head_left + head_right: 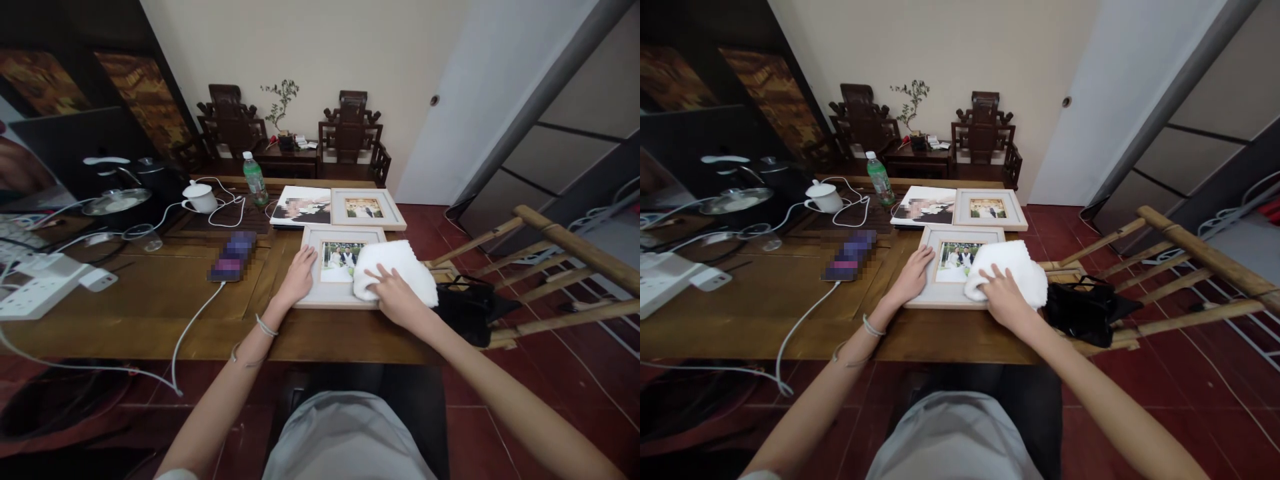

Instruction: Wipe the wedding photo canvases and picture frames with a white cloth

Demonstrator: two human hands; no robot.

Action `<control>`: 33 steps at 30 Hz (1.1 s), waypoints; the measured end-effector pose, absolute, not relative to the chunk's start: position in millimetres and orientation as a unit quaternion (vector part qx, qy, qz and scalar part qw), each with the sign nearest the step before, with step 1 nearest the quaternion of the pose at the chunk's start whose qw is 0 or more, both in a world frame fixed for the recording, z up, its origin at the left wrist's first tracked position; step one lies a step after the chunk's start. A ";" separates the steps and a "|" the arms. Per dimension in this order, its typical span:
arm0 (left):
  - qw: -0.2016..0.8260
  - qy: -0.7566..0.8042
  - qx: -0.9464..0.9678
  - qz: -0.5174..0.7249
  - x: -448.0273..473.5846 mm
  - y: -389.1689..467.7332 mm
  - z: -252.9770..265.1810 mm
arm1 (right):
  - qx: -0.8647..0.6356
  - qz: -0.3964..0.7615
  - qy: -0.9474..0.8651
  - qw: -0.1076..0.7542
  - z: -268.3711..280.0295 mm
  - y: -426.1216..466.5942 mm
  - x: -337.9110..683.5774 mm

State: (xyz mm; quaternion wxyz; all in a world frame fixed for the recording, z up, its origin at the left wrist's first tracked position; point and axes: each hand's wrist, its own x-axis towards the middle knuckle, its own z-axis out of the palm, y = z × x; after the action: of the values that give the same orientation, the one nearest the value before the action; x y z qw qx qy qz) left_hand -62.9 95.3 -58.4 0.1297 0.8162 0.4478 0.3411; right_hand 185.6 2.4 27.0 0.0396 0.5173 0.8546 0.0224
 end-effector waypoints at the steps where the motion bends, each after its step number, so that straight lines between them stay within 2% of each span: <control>1: 0.127 0.445 0.819 0.340 -63.6 95.9 -58.7 | 0.524 0.032 0.850 0.035 23.6 17.0 184.2; 7: 0.101 0.432 0.824 0.352 -65.4 99.3 -63.4 | 0.560 0.093 0.823 -0.006 15.0 104.1 184.2; 11: 0.095 0.427 0.825 0.356 -66.1 99.4 -64.5 | 0.572 0.112 0.812 -0.016 10.0 117.6 179.9; 16: 0.107 0.431 0.821 0.359 -64.0 97.6 -63.2 | 0.529 0.066 0.846 0.012 10.7 57.5 170.6; 21: 0.099 0.441 0.813 0.367 -59.9 95.9 -63.5 | 0.463 -0.079 0.883 0.018 42.1 -33.5 165.4; 24: 0.092 0.438 0.817 0.365 -59.3 95.9 -62.9 | 0.432 -0.130 0.892 0.016 51.3 -54.0 162.6; 28: 0.085 0.435 0.823 0.356 -60.4 96.4 -61.6 | 0.461 -0.116 0.880 -0.020 32.5 -21.6 162.1; 33: 0.105 0.428 0.824 0.355 -62.8 96.7 -61.0 | 0.503 -0.025 0.861 -0.068 11.3 62.9 172.2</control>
State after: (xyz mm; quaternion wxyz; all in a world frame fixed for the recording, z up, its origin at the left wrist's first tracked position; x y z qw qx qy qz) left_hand -62.8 96.7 -61.0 0.1054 0.8242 0.4282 0.3554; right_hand 172.2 62.9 11.3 -0.0679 0.5030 0.8613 -0.0251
